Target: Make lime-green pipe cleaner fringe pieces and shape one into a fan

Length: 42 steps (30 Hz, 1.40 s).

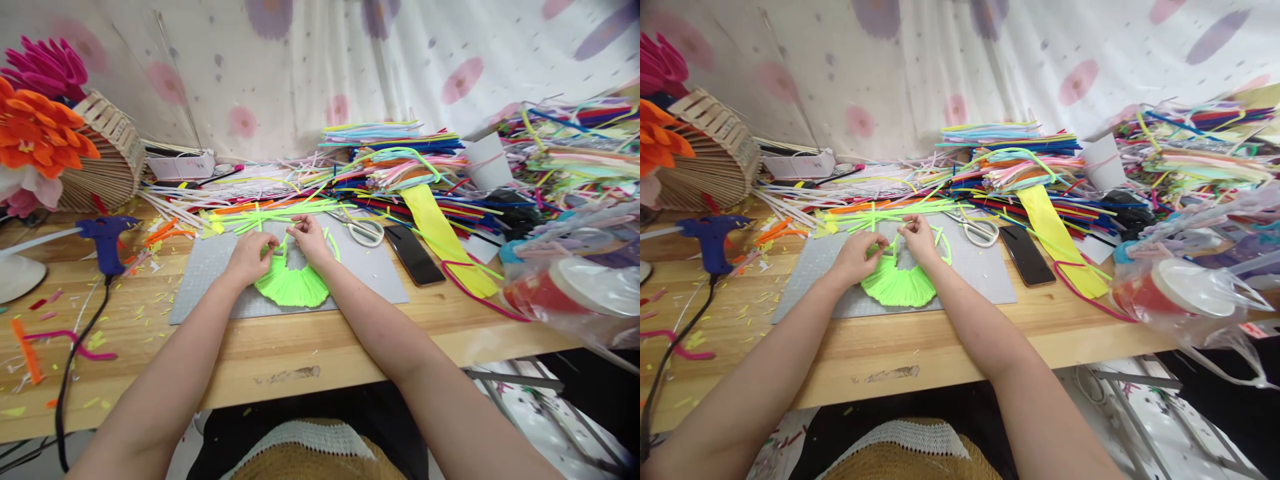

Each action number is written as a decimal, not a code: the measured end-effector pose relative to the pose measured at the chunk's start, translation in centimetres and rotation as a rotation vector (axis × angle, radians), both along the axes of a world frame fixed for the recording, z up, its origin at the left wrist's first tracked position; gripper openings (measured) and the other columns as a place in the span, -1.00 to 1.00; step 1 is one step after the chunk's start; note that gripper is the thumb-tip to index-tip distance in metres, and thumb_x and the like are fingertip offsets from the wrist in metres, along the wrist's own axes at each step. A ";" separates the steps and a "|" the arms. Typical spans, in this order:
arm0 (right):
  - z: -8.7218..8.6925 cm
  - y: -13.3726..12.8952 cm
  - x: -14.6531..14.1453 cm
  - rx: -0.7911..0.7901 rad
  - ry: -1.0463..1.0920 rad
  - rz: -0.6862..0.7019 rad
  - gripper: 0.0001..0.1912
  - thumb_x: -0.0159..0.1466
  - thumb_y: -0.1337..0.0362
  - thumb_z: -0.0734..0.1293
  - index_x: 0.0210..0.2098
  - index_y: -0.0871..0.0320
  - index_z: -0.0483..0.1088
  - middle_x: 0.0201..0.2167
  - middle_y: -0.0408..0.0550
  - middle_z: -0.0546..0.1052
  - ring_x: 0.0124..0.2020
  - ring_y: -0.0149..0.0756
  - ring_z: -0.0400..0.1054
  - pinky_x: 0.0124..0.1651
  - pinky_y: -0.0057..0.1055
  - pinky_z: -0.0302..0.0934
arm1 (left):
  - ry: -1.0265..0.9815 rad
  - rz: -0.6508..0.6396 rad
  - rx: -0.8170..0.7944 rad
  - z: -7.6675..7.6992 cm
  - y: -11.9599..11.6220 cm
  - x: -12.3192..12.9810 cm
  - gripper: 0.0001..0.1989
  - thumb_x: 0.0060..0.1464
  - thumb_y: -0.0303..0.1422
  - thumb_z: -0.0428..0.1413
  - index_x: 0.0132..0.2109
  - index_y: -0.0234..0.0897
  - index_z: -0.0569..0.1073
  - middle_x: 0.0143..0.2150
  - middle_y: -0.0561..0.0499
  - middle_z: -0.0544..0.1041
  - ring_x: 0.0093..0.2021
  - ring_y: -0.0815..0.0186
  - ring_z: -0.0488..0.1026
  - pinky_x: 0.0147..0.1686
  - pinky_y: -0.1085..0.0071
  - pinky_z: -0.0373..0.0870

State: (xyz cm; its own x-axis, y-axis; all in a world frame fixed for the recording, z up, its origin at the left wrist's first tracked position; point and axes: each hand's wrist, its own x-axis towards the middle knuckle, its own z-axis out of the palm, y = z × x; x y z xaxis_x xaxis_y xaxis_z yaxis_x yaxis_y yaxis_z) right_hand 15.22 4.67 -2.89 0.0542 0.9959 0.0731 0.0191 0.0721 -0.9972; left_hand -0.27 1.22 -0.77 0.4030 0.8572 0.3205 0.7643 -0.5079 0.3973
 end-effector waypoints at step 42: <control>0.5 -1.2 -0.1 -0.041 -0.454 0.430 -0.88 0.09 0.31 0.27 -0.55 0.22 0.29 -0.67 -0.20 0.38 -0.64 -0.58 0.20 -0.58 -0.64 0.03 | -0.204 0.260 -0.174 -1.5 0.8 0.1 -0.92 0.00 -0.40 -0.02 -0.34 -0.25 0.36 -0.40 0.02 0.42 -0.35 0.31 0.31 -0.32 0.37 0.23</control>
